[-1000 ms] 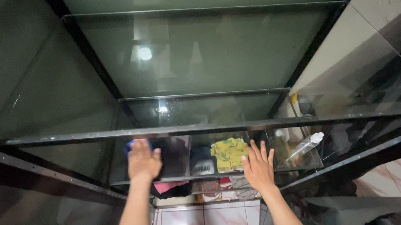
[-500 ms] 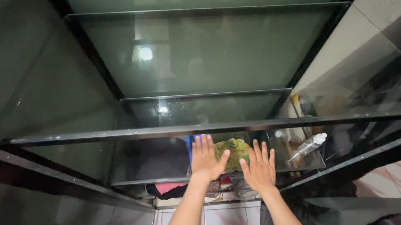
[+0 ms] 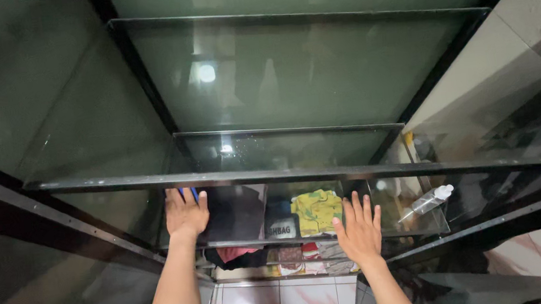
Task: The person wipes the glass shelves of a display cabinet using a blue cloth. They spray a cleaning solution from a bottle onto the shelves and continue wiping to remove residue. The person handles the spray bottle and cloth while cleaning multiple shelf surfaces.
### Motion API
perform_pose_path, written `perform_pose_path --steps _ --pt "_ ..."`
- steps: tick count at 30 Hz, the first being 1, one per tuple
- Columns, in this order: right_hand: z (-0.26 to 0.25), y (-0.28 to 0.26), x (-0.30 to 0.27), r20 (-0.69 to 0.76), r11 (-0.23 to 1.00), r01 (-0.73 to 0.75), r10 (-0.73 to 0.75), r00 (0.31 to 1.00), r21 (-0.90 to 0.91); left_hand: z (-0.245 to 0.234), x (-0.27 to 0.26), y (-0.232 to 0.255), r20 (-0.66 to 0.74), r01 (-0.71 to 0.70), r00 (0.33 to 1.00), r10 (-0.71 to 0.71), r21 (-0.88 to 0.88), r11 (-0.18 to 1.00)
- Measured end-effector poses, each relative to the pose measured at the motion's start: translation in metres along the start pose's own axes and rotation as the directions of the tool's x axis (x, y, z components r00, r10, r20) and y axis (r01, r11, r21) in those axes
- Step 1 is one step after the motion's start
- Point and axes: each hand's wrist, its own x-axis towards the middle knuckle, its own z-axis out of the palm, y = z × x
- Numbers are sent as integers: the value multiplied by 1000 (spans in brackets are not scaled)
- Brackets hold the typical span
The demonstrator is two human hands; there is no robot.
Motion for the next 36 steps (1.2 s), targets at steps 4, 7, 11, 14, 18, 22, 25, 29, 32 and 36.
perform_pose_path --steps 4,7,11,14,18,22,25,29,32,36 --pt "-2 -3 0 22 1000 -20 21 1000 -24 -9 14 36 35 -26 999 29 -98 995" --pt "-2 -12 5 28 999 -45 45 999 -11 -19 13 93 45 -209 978 206 90 974" --pt "6 -39 13 -77 997 44 -39 996 61 -8 -13 164 4 -391 918 397 -172 904" --pt "11 -59 21 -65 993 56 -49 997 99 7 -36 168 -1 -455 876 482 -332 826" --pt "10 -70 27 -45 992 73 -68 997 106 12 -25 123 -30 -491 866 499 -242 837" --pt "7 -72 24 -7 993 58 -58 998 103 13 20 50 52 -448 894 445 87 890" --pt "7 -75 26 15 996 63 -64 998 68 25 50 19 -358 -285 899 253 -38 958" --pt "9 -79 29 51 997 72 -72 996 0 46 89 46 -224 -188 960 166 -78 979" --pt "8 -82 30 84 999 41 -41 996 -6 57 89 106 -153 -246 962 227 -120 962" --pt "5 -85 31 123 999 15 -10 992 -38 65 46 158 -304 -526 831 465 -158 836"
